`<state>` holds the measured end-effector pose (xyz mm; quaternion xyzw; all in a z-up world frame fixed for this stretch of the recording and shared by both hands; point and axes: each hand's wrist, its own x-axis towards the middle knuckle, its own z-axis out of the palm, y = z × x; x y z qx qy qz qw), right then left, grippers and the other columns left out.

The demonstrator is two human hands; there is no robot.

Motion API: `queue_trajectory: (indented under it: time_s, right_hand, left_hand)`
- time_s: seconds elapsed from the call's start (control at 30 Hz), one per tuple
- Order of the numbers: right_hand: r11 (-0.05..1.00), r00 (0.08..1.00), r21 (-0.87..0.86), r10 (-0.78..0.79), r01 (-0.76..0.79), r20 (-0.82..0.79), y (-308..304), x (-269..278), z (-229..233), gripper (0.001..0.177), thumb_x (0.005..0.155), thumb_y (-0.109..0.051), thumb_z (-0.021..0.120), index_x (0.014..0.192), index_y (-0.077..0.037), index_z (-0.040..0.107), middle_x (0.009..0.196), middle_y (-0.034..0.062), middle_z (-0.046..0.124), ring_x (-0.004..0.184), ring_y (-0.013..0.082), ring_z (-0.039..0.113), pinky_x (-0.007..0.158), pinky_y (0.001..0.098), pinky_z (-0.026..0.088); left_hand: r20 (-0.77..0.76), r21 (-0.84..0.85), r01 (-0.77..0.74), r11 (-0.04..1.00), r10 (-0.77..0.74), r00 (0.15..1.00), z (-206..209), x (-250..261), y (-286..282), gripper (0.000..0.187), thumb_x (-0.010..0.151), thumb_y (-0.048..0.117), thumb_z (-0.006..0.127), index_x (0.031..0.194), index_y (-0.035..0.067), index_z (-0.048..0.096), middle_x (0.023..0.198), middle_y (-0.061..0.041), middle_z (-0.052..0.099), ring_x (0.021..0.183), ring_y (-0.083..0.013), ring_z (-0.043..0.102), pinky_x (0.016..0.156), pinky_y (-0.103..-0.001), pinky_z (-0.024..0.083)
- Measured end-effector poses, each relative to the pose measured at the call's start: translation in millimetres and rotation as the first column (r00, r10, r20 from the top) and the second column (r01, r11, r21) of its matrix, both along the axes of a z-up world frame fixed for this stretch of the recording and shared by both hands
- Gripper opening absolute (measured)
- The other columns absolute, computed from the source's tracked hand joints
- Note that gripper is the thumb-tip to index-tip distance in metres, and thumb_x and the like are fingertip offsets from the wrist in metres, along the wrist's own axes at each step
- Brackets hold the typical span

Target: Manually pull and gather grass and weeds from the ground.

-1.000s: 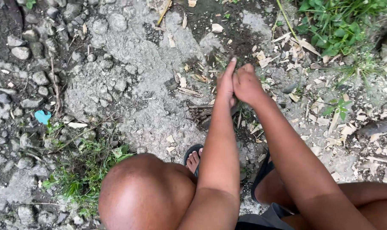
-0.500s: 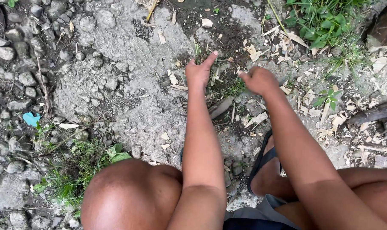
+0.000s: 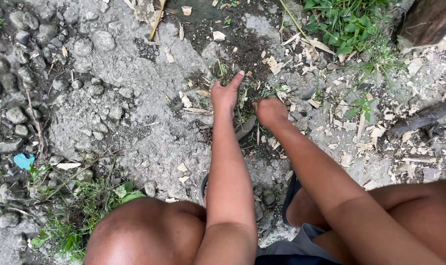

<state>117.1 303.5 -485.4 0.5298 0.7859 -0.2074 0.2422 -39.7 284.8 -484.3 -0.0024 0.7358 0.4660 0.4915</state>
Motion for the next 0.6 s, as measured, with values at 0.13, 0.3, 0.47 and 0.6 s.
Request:
queue_trajectory:
  time_s: [0.13,0.3,0.47,0.6]
  right_hand:
    - [0.998,0.990,0.055,-0.033,0.040,-0.135,-11,8,-16,0.037,0.102,-0.036,0.052,0.098,-0.009,0.075,0.100,0.0235,0.073,0.093,0.0441,0.070,0.084,0.0538,0.055]
    - [0.991,0.975,0.111,-0.044,0.070,-0.219,-26,15,-24,0.034,0.103,-0.031,0.053,0.092,-0.006,0.072,0.093,0.0250,0.073,0.085,0.0452,0.070,0.079,0.0539,0.056]
    - [0.981,0.960,0.167,-0.048,0.097,-0.276,-36,28,-28,0.031,0.102,-0.027,0.055,0.088,-0.005,0.070,0.093,0.0238,0.073,0.081,0.0449,0.071,0.077,0.0534,0.057]
    - [0.988,0.979,0.093,-0.110,0.127,-0.171,-31,25,-12,0.017,0.091,-0.021,0.062,0.097,-0.007,0.069,0.098,0.0211,0.073,0.088,0.0418,0.071,0.076,0.0527,0.056]
  left_hand:
    - [0.012,-0.023,0.023,0.999,-0.023,1.000,0,7,4,0.120,0.063,0.049,0.091,0.149,-0.014,0.036,0.142,-0.034,0.052,0.130,-0.0365,0.057,0.106,-0.043,0.045]
    - [-0.024,-0.030,0.062,0.998,-0.063,0.998,-9,14,8,0.121,0.063,0.050,0.092,0.147,-0.016,0.036,0.142,-0.035,0.054,0.131,-0.0363,0.059,0.108,-0.043,0.046]
    - [0.040,0.007,0.029,1.000,-0.029,0.999,-19,23,19,0.119,0.061,0.051,0.089,0.148,-0.014,0.038,0.137,-0.035,0.058,0.127,-0.0368,0.061,0.106,-0.043,0.047]
    - [-0.014,0.033,0.080,0.996,-0.079,0.997,-24,39,25,0.118,0.065,0.051,0.091,0.147,-0.016,0.039,0.140,-0.035,0.055,0.130,-0.0362,0.059,0.109,-0.042,0.045]
